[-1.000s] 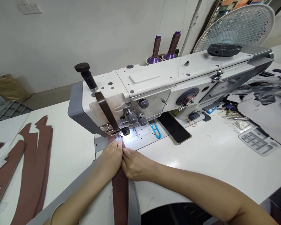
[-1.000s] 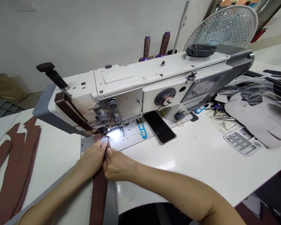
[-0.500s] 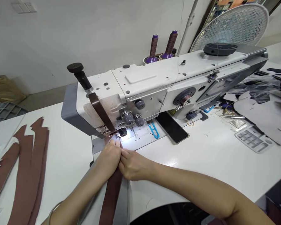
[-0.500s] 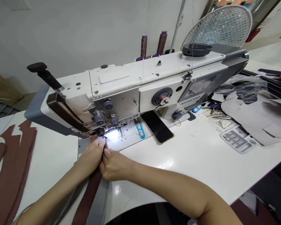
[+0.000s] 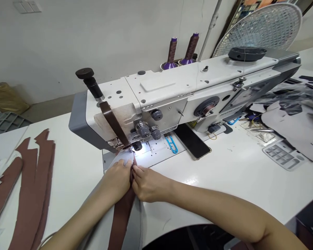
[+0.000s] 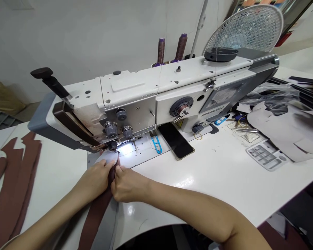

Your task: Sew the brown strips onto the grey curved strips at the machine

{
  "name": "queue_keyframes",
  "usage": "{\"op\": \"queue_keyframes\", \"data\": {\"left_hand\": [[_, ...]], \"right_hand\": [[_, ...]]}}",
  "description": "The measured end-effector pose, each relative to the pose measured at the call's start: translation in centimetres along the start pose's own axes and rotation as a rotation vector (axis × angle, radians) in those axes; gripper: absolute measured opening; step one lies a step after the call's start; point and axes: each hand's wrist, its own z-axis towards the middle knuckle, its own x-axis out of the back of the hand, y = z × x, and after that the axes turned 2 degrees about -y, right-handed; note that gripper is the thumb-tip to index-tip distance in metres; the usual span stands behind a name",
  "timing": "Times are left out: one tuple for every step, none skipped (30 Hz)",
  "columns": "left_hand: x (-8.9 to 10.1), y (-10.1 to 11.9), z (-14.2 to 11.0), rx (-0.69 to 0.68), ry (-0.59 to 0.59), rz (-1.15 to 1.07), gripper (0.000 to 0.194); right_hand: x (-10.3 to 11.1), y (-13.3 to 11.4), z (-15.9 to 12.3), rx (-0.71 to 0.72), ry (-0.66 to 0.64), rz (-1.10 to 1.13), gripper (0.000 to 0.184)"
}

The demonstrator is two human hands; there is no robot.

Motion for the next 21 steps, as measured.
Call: {"op": "queue_keyframes", "data": {"left_hand": [[0.06,0.07,0.05,-0.006,0.002,0.003,0.051],[0.10,0.12,0.10,-0.012,0.004,0.004,0.051],[0.15,0.18,0.16,-0.017,0.005,0.006,0.050],[0.20,0.23,0.22,-0.019,0.002,0.007,0.050],[0.25,0.29,0.27,-0.022,-0.002,0.010,0.049],[0.30,0.35,0.32,-0.025,-0.001,0.014,0.048],[0.35,0.41,0.35,-0.027,0.003,0.017,0.048],[0.38,0.46,0.38,-0.027,0.009,0.018,0.047],[0.39,0.50,0.39,-0.024,0.015,0.016,0.047],[0.39,0.52,0.39,-0.021,0.021,0.012,0.047],[0.37,0.52,0.39,-0.023,0.024,0.008,0.048],[0.34,0.51,0.38,-0.025,0.026,0.006,0.048],[0.31,0.50,0.38,-0.029,0.026,0.003,0.049],[0.26,0.49,0.38,-0.034,0.028,0.001,0.050],[0.22,0.49,0.38,-0.030,0.031,-0.002,0.051],[0.19,0.51,0.40,-0.026,0.032,-0.003,0.051],[0.16,0.54,0.44,-0.025,0.033,-0.001,0.051],[0.14,0.59,0.48,-0.028,0.033,0.004,0.051],[0.12,0.64,0.52,-0.037,0.036,0.012,0.051],[0.10,0.68,0.57,-0.044,0.038,0.021,0.051],[0.08,0.72,0.62,-0.047,0.041,0.027,0.051]], "right_hand": [[0.01,0.03,0.01,0.000,0.002,-0.005,0.018],[0.00,0.06,0.04,-0.004,0.007,-0.012,0.018],[-0.03,0.07,0.07,-0.011,0.011,-0.017,0.018],[-0.07,0.07,0.11,-0.016,0.014,-0.020,0.018],[-0.12,0.05,0.14,-0.019,0.016,-0.020,0.018],[-0.17,0.01,0.17,-0.023,0.015,-0.019,0.017],[-0.21,-0.04,0.18,-0.029,0.016,-0.017,0.017],[-0.24,-0.09,0.17,-0.035,0.019,-0.016,0.017],[-0.25,-0.14,0.16,-0.040,0.022,-0.015,0.017],[-0.25,-0.18,0.15,-0.043,0.024,-0.017,0.017],[-0.25,-0.20,0.13,-0.042,0.024,-0.018,0.017],[-0.26,-0.22,0.11,-0.036,0.022,-0.021,0.017],[-0.28,-0.23,0.10,-0.031,0.021,-0.024,0.017],[-0.31,-0.23,0.10,-0.031,0.024,-0.026,0.017],[-0.35,-0.23,0.10,-0.033,0.029,-0.027,0.016],[-0.40,-0.23,0.11,-0.039,0.035,-0.029,0.016],[-0.45,-0.23,0.13,-0.045,0.041,-0.031,0.016],[-0.50,-0.23,0.15,-0.051,0.046,-0.035,0.017],[-0.55,-0.23,0.16,-0.053,0.047,-0.040,0.018],[-0.60,-0.23,0.18,-0.050,0.047,-0.047,0.019],[-0.64,-0.22,0.18,-0.048,0.045,-0.055,0.021]]}}
